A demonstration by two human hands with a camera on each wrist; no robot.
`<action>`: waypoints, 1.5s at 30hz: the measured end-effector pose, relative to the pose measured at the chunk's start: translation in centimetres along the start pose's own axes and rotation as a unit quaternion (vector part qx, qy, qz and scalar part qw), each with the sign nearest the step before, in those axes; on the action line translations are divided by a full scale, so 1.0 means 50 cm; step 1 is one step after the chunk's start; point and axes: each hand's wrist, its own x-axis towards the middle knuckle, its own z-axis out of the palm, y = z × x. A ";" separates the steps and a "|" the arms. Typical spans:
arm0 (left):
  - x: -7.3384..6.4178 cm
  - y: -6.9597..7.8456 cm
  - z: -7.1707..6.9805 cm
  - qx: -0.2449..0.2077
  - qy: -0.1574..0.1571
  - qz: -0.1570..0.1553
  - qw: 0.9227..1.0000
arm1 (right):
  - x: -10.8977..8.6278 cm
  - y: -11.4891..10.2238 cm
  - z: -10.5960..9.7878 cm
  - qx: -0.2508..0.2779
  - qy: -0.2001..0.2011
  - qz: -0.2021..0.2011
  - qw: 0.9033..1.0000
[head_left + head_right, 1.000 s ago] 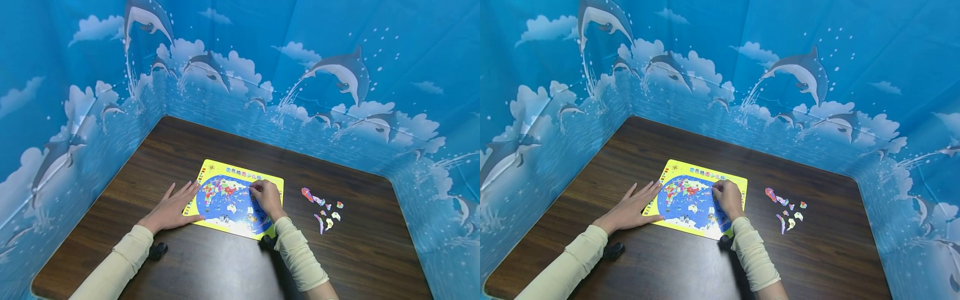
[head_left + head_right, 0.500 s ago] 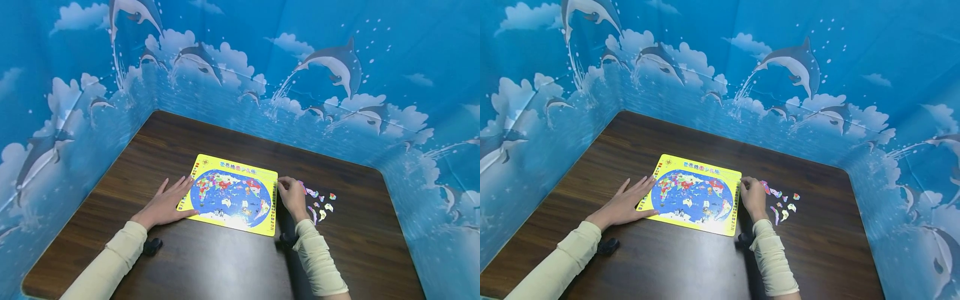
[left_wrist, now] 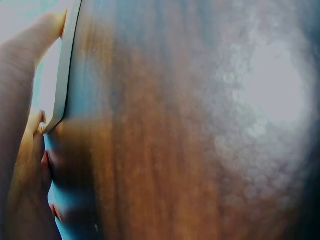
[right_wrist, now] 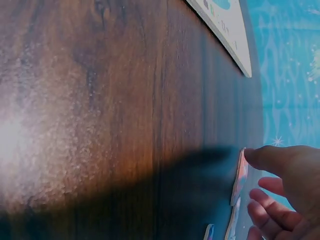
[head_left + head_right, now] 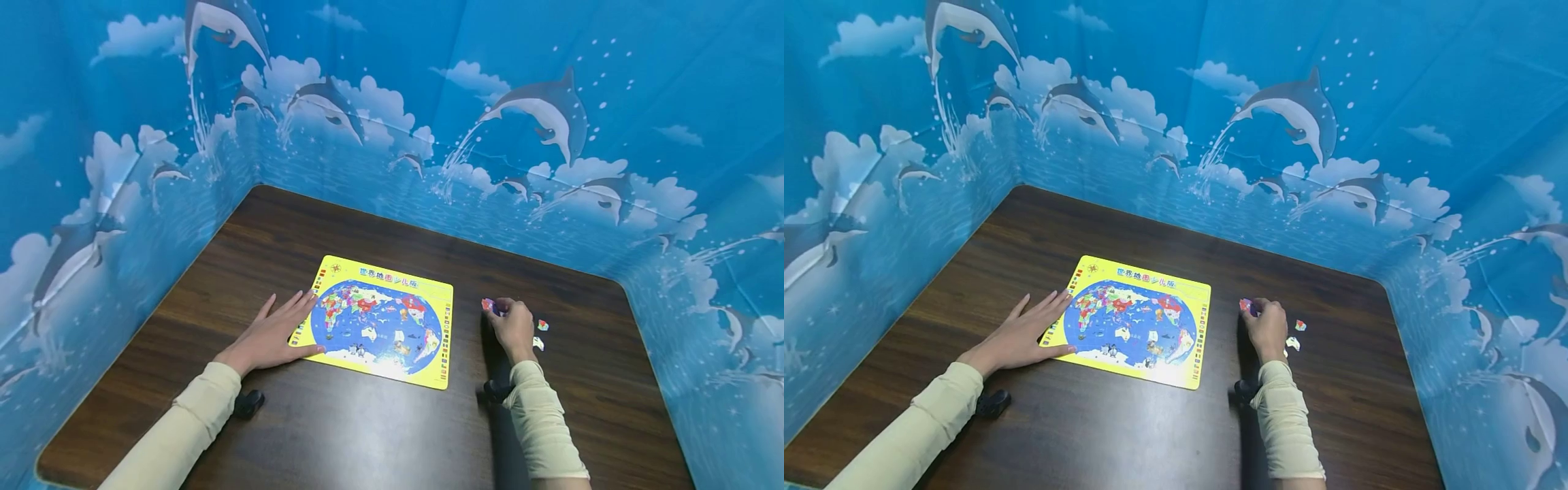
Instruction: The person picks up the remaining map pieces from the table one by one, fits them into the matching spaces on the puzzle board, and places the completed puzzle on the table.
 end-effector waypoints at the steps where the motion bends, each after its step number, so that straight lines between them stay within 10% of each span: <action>1: -0.001 0.000 0.001 -0.001 0.000 0.000 1.000 | 0.001 0.002 0.001 -0.003 -0.005 -0.001 1.000; 23: -0.005 0.010 0.013 -0.012 0.001 -0.001 1.000 | 0.002 0.002 -0.006 0.073 -0.036 0.081 0.993; 45: -0.001 0.004 0.002 -0.001 0.006 -0.003 1.000 | -0.005 -0.038 -0.019 0.168 -0.027 0.032 0.985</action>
